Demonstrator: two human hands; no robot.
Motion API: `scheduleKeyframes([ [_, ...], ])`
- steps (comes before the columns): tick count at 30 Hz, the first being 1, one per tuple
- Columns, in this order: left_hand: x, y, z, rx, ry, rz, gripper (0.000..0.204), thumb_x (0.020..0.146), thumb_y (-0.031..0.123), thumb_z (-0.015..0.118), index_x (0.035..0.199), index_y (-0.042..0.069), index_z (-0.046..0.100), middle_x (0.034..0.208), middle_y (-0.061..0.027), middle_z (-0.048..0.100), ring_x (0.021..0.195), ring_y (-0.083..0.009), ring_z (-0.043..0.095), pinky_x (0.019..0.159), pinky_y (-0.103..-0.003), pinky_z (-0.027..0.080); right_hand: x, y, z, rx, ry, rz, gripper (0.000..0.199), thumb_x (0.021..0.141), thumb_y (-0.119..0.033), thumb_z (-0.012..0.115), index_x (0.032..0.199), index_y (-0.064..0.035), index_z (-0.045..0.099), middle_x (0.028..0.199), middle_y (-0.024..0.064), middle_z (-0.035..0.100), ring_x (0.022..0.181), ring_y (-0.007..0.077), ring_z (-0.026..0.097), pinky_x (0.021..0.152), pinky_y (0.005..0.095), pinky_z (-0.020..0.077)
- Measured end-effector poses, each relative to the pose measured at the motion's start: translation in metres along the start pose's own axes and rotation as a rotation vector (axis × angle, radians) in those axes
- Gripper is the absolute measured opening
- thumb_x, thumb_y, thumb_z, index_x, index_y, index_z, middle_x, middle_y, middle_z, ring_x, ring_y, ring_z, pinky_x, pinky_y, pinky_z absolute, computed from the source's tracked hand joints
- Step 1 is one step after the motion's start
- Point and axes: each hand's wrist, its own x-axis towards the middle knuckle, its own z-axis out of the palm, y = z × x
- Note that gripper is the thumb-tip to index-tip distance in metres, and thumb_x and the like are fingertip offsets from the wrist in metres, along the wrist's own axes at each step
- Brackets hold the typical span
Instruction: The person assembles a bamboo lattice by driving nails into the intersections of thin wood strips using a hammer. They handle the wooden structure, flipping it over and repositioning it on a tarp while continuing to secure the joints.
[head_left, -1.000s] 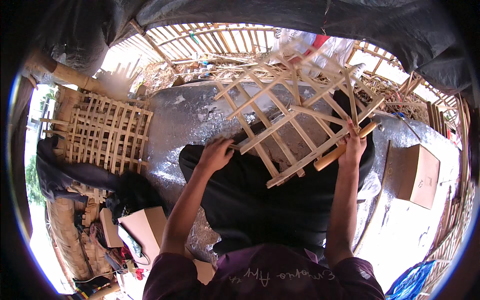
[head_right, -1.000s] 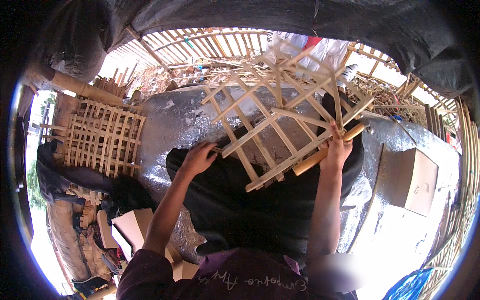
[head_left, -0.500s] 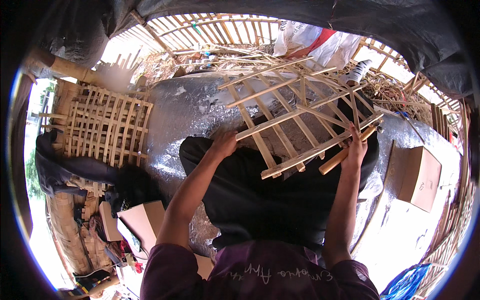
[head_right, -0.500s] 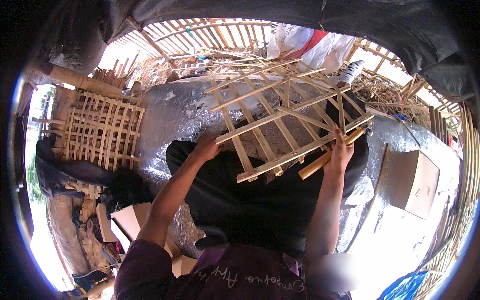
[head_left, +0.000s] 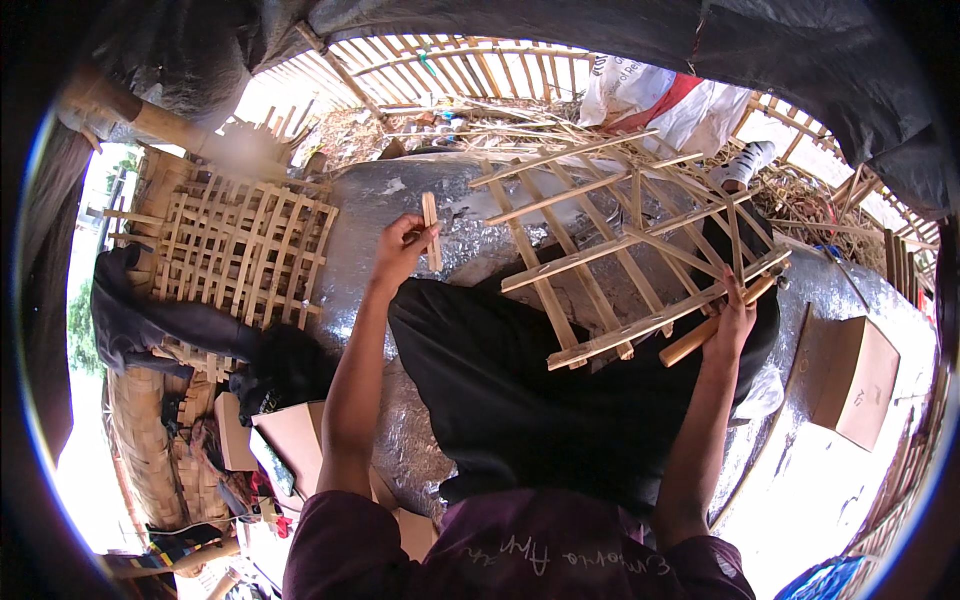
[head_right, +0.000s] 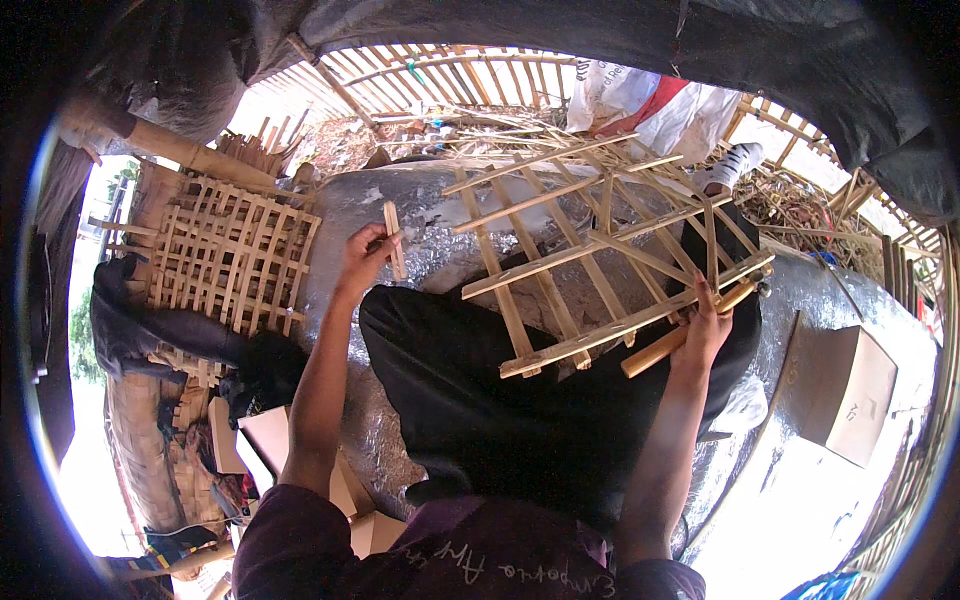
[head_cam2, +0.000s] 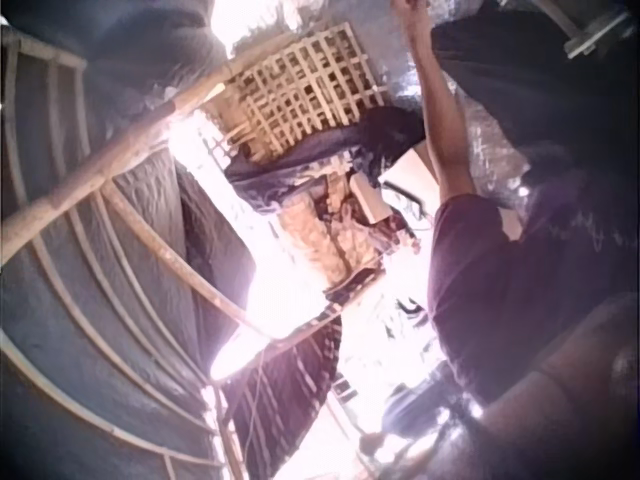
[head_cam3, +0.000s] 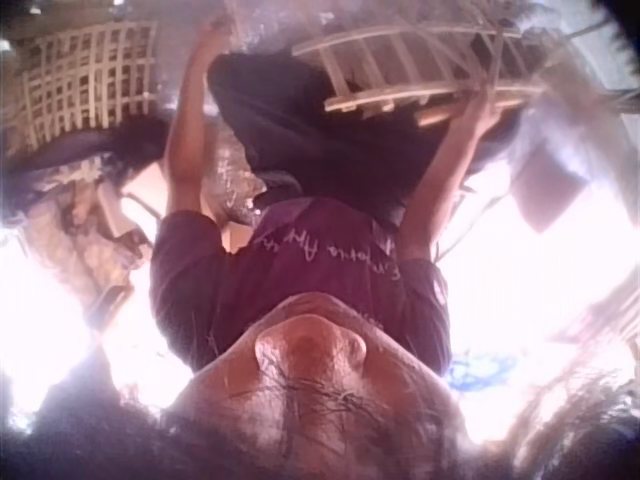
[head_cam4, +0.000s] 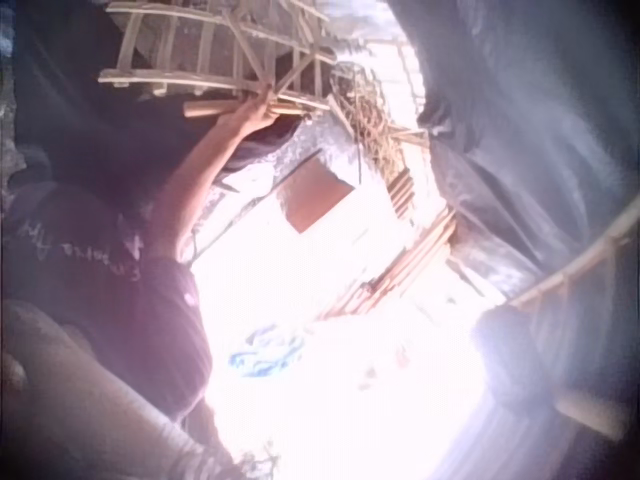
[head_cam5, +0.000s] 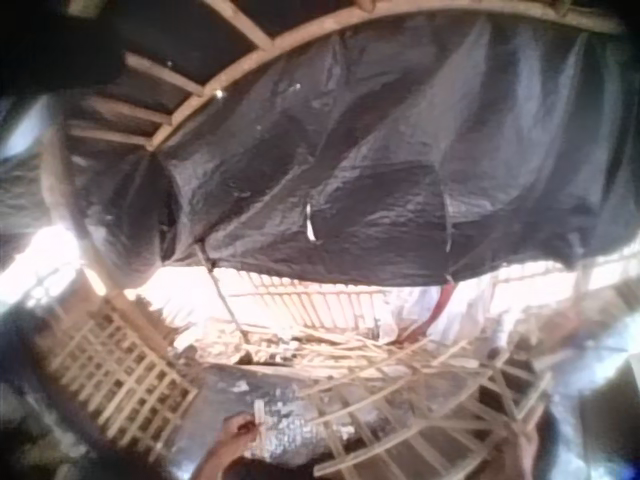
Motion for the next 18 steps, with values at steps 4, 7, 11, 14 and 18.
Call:
scheduleKeyframes([
  [4, -0.006, 0.037, 0.010, -0.343, -0.034, -0.103, 0.017, 0.090, 0.018, 0.070, 0.097, 0.005, 0.063, 0.084, 0.0015, 0.063, 0.077, -0.0063, 0.060, 0.071, -0.025, 0.051, 0.005, 0.002, -0.006, -0.021, -0.040, 0.001, 0.029, 0.083, -0.021, 0.075, 0.106, -0.0096, 0.061, 0.087, -0.0016, 0.061, 0.066, 0.0056, 0.054, 0.051, 0.0216, 0.0399],
  [7, -0.005, 0.043, 0.018, -0.375, -0.023, -0.093, 0.018, 0.090, 0.018, 0.070, 0.099, 0.004, 0.063, 0.086, 0.0015, 0.063, 0.078, -0.0063, 0.060, 0.071, -0.025, 0.051, 0.002, 0.003, -0.004, -0.023, -0.010, 0.022, 0.028, 0.083, -0.020, 0.075, 0.105, -0.0097, 0.061, 0.085, -0.0025, 0.059, 0.064, 0.0057, 0.054, 0.051, 0.0203, 0.0394],
  [11, -0.004, 0.053, 0.029, -0.429, -0.066, -0.054, 0.017, 0.090, 0.017, 0.069, 0.099, 0.005, 0.062, 0.085, 0.0020, 0.064, 0.078, -0.0060, 0.060, 0.071, -0.025, 0.051, -0.001, -0.002, -0.002, -0.018, -0.026, 0.038, 0.028, 0.083, -0.018, 0.075, 0.105, -0.0095, 0.061, 0.088, -0.0016, 0.061, 0.067, 0.0063, 0.054, 0.053, 0.0219, 0.0410],
  [14, -0.004, 0.054, 0.033, -0.416, -0.085, -0.046, 0.016, 0.091, 0.016, 0.069, 0.099, 0.005, 0.062, 0.086, 0.0016, 0.063, 0.079, -0.0070, 0.061, 0.073, -0.026, 0.051, 0.002, 0.002, -0.004, -0.021, -0.021, -0.006, 0.030, 0.083, -0.018, 0.076, 0.107, -0.0090, 0.060, 0.090, -0.0011, 0.062, 0.070, 0.0069, 0.055, 0.057, 0.0233, 0.0425],
  [18, -0.005, 0.056, 0.036, -0.401, -0.099, -0.048, 0.015, 0.091, 0.016, 0.068, 0.100, 0.005, 0.061, 0.089, -0.0002, 0.063, 0.082, -0.0097, 0.062, 0.078, -0.029, 0.053, 0.008, 0.006, -0.010, -0.031, -0.022, 0.004, 0.031, 0.083, -0.018, 0.076, 0.107, -0.0087, 0.060, 0.090, -0.0009, 0.062, 0.071, 0.0075, 0.055, 0.059, 0.0236, 0.0427],
])
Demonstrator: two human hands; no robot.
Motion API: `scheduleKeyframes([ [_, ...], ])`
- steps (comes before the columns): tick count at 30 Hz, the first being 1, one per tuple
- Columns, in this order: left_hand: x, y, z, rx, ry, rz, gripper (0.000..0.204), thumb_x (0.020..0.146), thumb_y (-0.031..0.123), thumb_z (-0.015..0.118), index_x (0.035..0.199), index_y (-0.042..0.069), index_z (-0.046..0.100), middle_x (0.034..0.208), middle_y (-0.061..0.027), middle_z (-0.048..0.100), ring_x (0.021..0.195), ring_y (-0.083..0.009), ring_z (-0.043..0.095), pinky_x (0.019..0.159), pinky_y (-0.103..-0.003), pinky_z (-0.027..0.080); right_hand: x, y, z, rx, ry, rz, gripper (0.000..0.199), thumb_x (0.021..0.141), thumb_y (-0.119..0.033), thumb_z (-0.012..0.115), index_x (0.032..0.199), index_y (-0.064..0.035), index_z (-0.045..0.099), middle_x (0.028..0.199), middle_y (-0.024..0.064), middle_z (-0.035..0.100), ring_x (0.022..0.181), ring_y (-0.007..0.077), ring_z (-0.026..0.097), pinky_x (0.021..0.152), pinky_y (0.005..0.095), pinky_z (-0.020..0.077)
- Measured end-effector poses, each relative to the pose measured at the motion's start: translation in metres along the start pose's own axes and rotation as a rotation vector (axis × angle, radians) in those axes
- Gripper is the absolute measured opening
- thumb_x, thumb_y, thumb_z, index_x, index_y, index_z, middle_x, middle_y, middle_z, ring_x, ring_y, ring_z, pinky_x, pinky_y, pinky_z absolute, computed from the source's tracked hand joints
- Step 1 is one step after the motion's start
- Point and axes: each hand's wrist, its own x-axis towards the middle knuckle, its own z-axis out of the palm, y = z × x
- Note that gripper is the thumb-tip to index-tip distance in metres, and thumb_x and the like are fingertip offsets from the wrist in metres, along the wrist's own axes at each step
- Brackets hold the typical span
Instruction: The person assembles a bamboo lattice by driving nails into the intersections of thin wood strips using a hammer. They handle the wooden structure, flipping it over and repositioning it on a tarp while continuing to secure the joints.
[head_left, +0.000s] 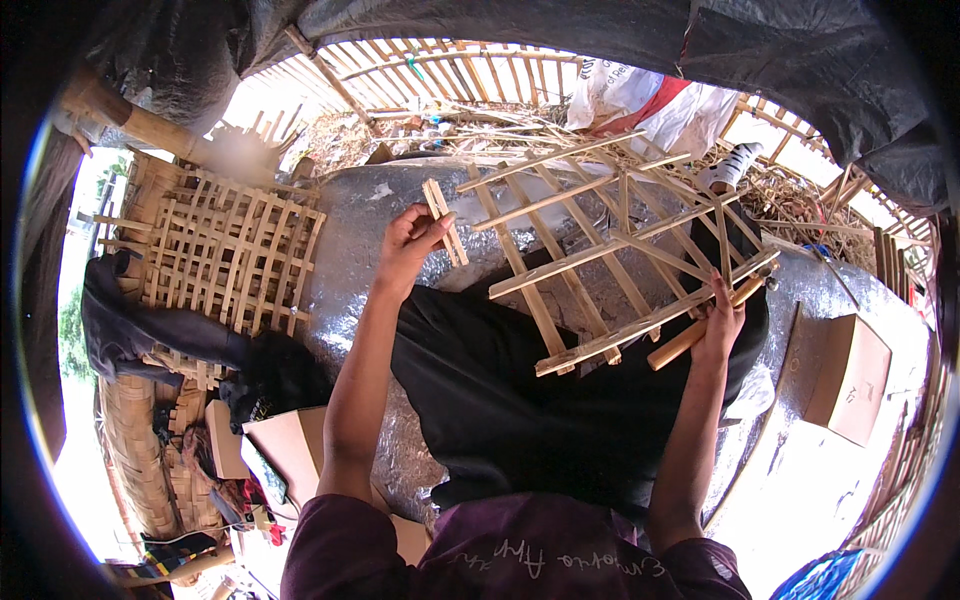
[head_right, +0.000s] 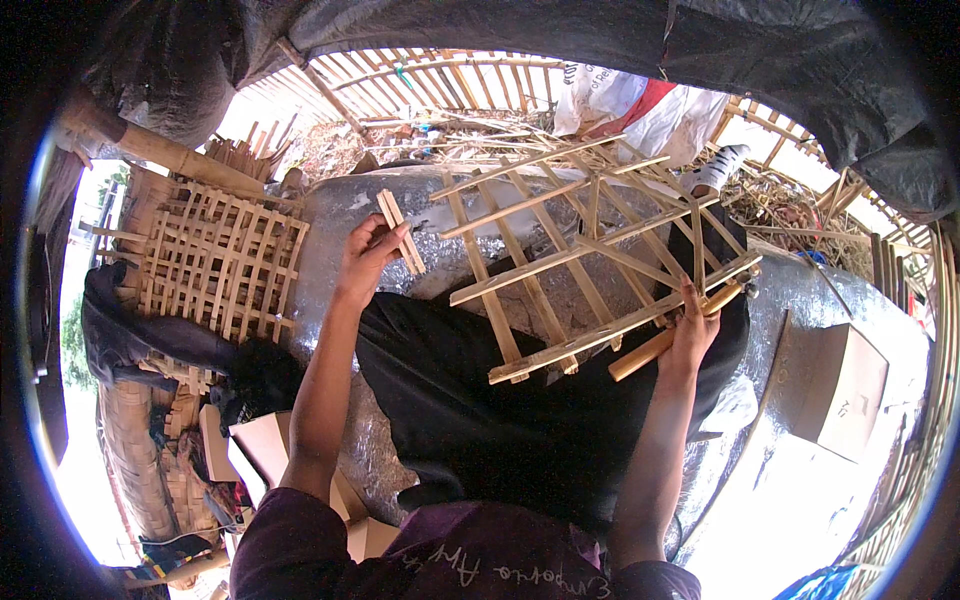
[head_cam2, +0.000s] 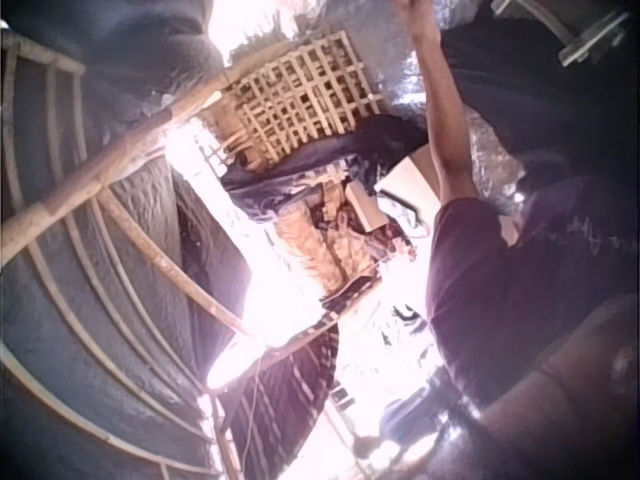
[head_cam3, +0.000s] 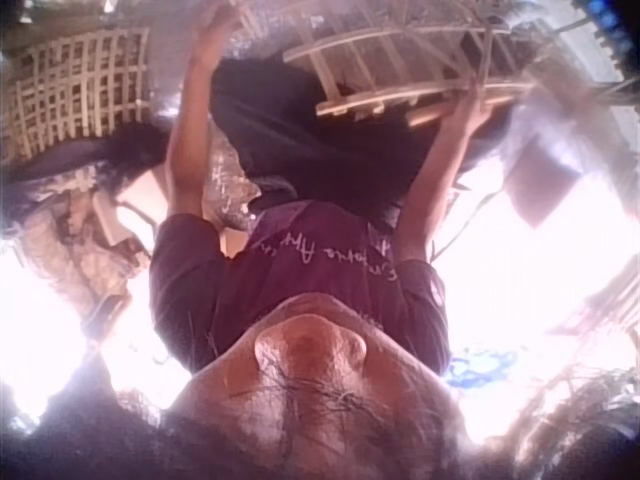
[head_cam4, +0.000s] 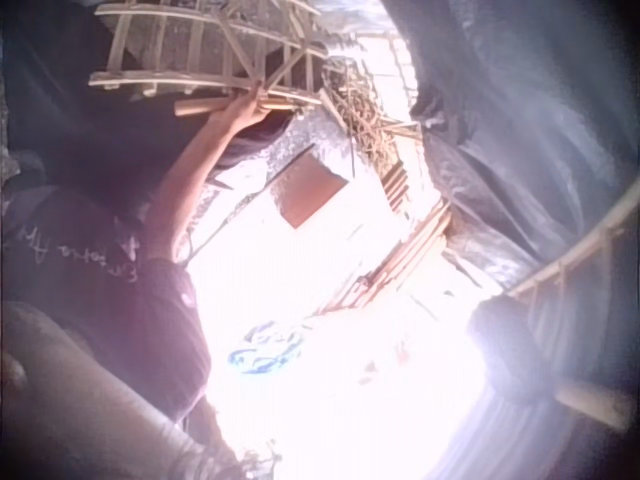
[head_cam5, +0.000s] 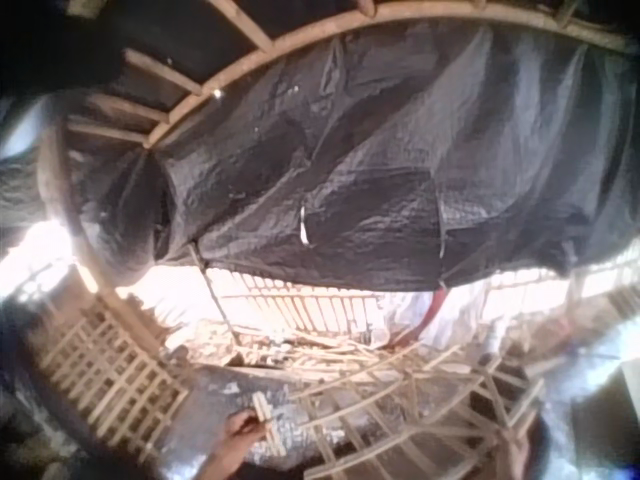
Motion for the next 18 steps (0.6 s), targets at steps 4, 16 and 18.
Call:
scheduleKeyframes([
  [4, 0.000, -0.003, -0.001, 0.038, -0.010, 0.000, 0.018, 0.091, 0.016, 0.068, 0.101, 0.005, 0.061, 0.089, -0.0007, 0.064, 0.083, -0.0100, 0.062, 0.078, -0.029, 0.054, -0.004, -0.001, 0.003, 0.019, -0.008, -0.004, 0.031, 0.082, -0.018, 0.077, 0.106, -0.0082, 0.060, 0.090, -0.0002, 0.062, 0.071, 0.0080, 0.056, 0.058, 0.0240, 0.0419],
  [16, 0.001, -0.006, 0.002, 0.039, 0.048, 0.021, 0.020, 0.090, 0.017, 0.069, 0.102, 0.004, 0.062, 0.090, -0.0004, 0.064, 0.082, -0.0079, 0.061, 0.075, -0.024, 0.050, -0.011, -0.009, 0.008, -0.006, -0.017, 0.026, 0.039, 0.081, -0.023, 0.078, 0.111, -0.0095, 0.057, 0.096, 0.0002, 0.063, 0.077, 0.0055, 0.056, 0.064, 0.0215, 0.0420],
  [18, 0.000, -0.008, 0.002, 0.055, 0.059, 0.049, 0.018, 0.090, 0.017, 0.069, 0.101, 0.004, 0.062, 0.089, 0.0009, 0.064, 0.080, -0.0064, 0.059, 0.074, -0.022, 0.047, -0.010, -0.008, 0.006, -0.010, -0.032, 0.029, 0.039, 0.081, -0.023, 0.078, 0.111, -0.0092, 0.057, 0.096, 0.0003, 0.063, 0.079, 0.0058, 0.056, 0.066, 0.0226, 0.0427],
])
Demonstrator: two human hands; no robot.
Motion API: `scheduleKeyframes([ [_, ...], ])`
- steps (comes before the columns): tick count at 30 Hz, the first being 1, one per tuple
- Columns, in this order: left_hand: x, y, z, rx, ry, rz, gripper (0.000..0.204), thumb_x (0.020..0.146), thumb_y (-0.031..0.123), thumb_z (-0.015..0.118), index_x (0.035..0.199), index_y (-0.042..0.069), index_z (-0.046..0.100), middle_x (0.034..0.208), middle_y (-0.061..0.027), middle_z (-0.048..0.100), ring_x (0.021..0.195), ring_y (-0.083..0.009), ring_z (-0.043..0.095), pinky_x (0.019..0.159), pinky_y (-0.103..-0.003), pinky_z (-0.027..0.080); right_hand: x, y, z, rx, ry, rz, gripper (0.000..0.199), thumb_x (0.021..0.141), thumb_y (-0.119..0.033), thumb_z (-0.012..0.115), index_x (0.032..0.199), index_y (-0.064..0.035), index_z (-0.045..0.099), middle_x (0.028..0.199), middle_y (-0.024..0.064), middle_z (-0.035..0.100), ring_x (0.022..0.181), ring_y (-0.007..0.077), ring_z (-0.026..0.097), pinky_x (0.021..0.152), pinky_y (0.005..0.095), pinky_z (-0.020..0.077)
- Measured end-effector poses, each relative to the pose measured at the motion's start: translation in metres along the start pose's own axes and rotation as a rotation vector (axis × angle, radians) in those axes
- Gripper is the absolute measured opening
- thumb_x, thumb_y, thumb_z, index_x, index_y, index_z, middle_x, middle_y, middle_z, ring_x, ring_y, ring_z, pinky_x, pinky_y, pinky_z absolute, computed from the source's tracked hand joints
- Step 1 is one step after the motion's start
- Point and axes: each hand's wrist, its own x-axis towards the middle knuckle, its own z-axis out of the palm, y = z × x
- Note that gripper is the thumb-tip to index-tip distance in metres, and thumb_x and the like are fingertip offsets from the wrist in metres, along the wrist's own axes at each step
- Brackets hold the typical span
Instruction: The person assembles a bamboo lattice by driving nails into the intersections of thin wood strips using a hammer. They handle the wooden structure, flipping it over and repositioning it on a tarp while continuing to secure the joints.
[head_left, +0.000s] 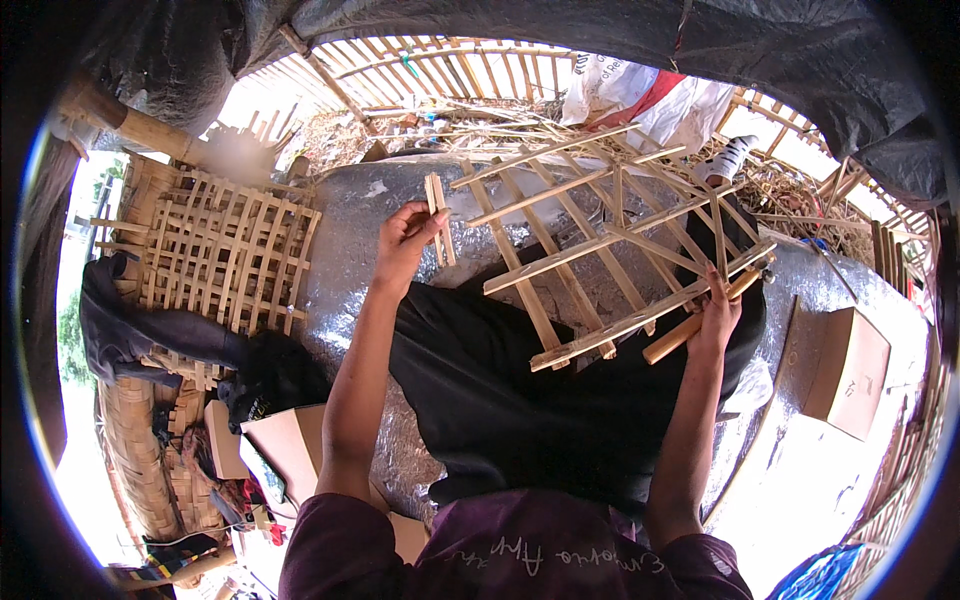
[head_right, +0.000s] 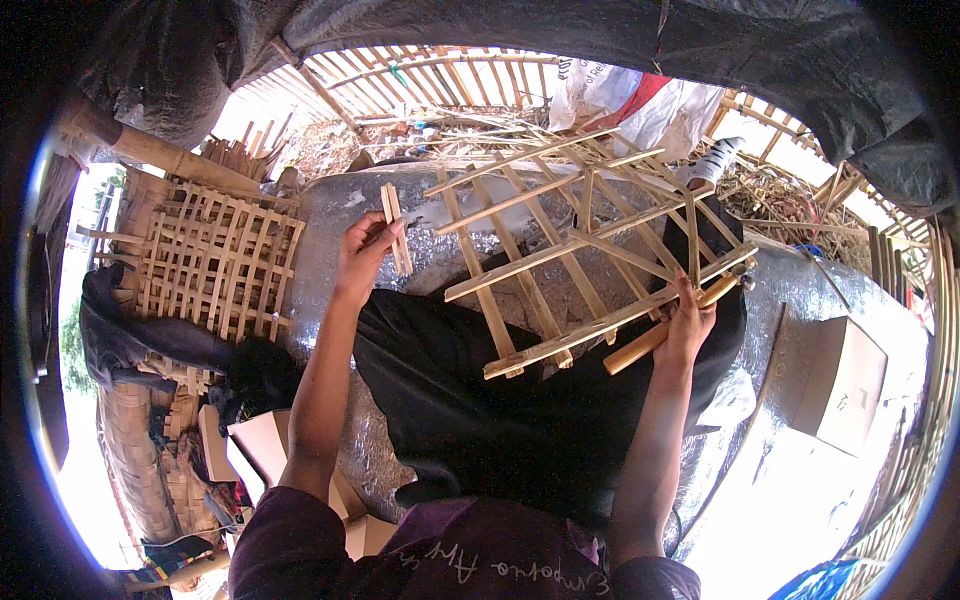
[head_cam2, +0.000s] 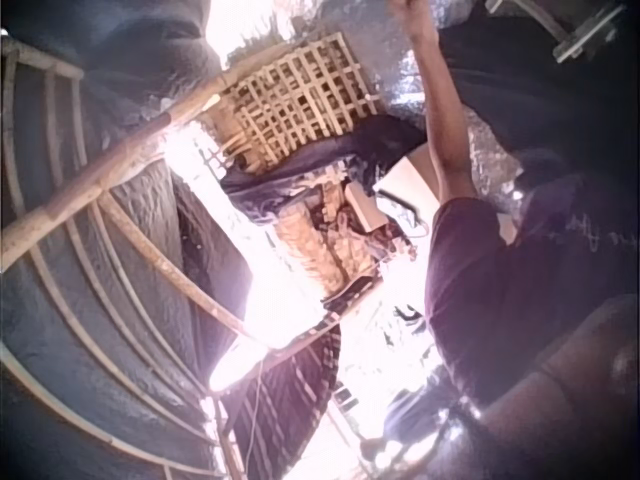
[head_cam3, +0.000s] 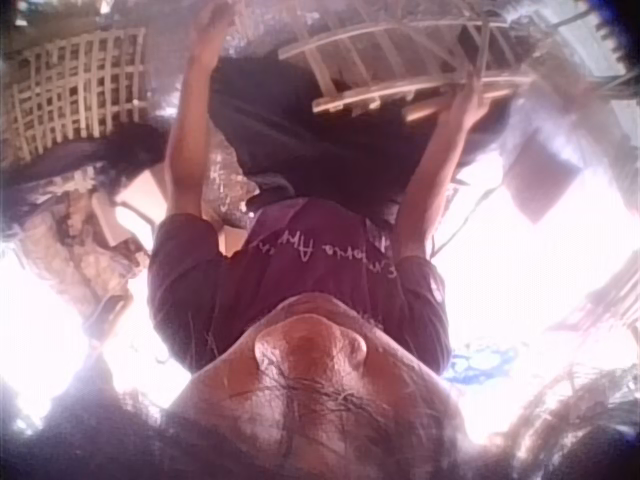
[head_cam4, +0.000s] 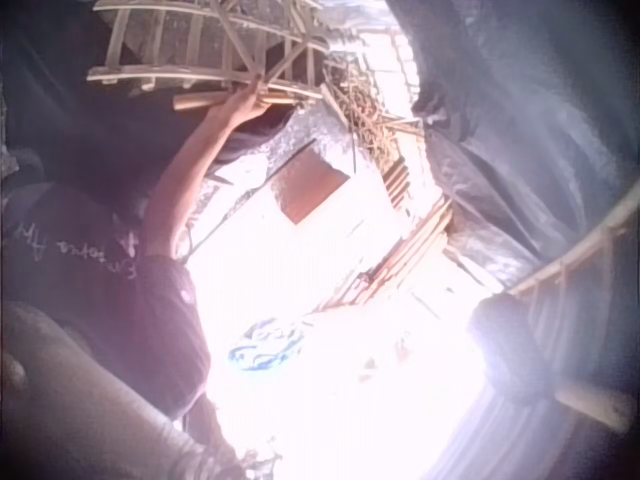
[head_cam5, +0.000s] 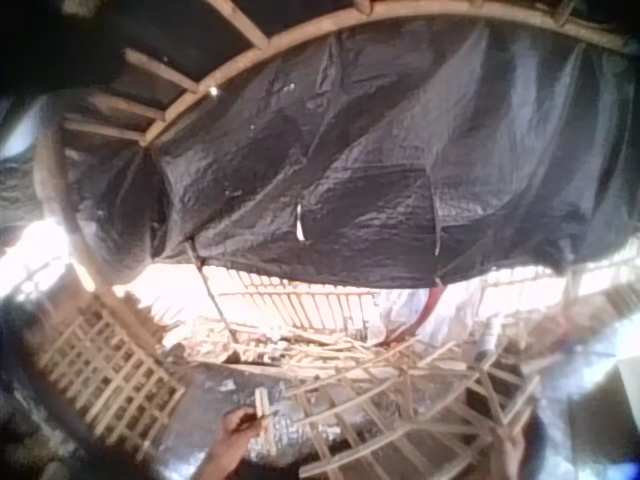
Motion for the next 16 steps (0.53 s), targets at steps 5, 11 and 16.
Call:
scheduleKeyframes([
  [5, -0.002, 0.001, 0.002, 0.026, 0.018, 0.004, 0.016, 0.090, 0.016, 0.070, 0.099, 0.005, 0.063, 0.085, 0.0027, 0.063, 0.077, -0.0040, 0.055, 0.071, -0.020, 0.042, -0.007, -0.008, 0.006, -0.043, 0.030, -0.032, 0.037, 0.081, -0.023, 0.077, 0.109, -0.0089, 0.057, 0.094, 0.0003, 0.062, 0.076, 0.0067, 0.056, 0.063, 0.0231, 0.0439],
  [11, -0.002, -0.006, -0.002, 0.000, -0.020, 0.027, 0.016, 0.089, 0.016, 0.070, 0.099, 0.005, 0.062, 0.085, 0.0024, 0.063, 0.077, -0.0045, 0.055, 0.070, -0.021, 0.042, -0.002, 0.000, 0.007, 0.002, 0.077, -0.071, 0.031, 0.083, -0.019, 0.076, 0.107, -0.0067, 0.061, 0.087, -0.0004, 0.061, 0.070, 0.0076, 0.055, 0.061, 0.0222, 0.0410],
  [16, -0.004, -0.001, 0.007, -0.027, 0.008, 0.007, 0.021, 0.089, 0.018, 0.071, 0.100, 0.004, 0.061, 0.087, 0.0011, 0.063, 0.080, -0.0068, 0.057, 0.074, -0.022, 0.043, 0.002, 0.003, 0.001, 0.044, 0.018, -0.040, 0.035, 0.083, -0.019, 0.075, 0.111, -0.0039, 0.059, 0.092, 0.0023, 0.063, 0.078, 0.0101, 0.058, 0.070, 0.0290, 0.0474],
])
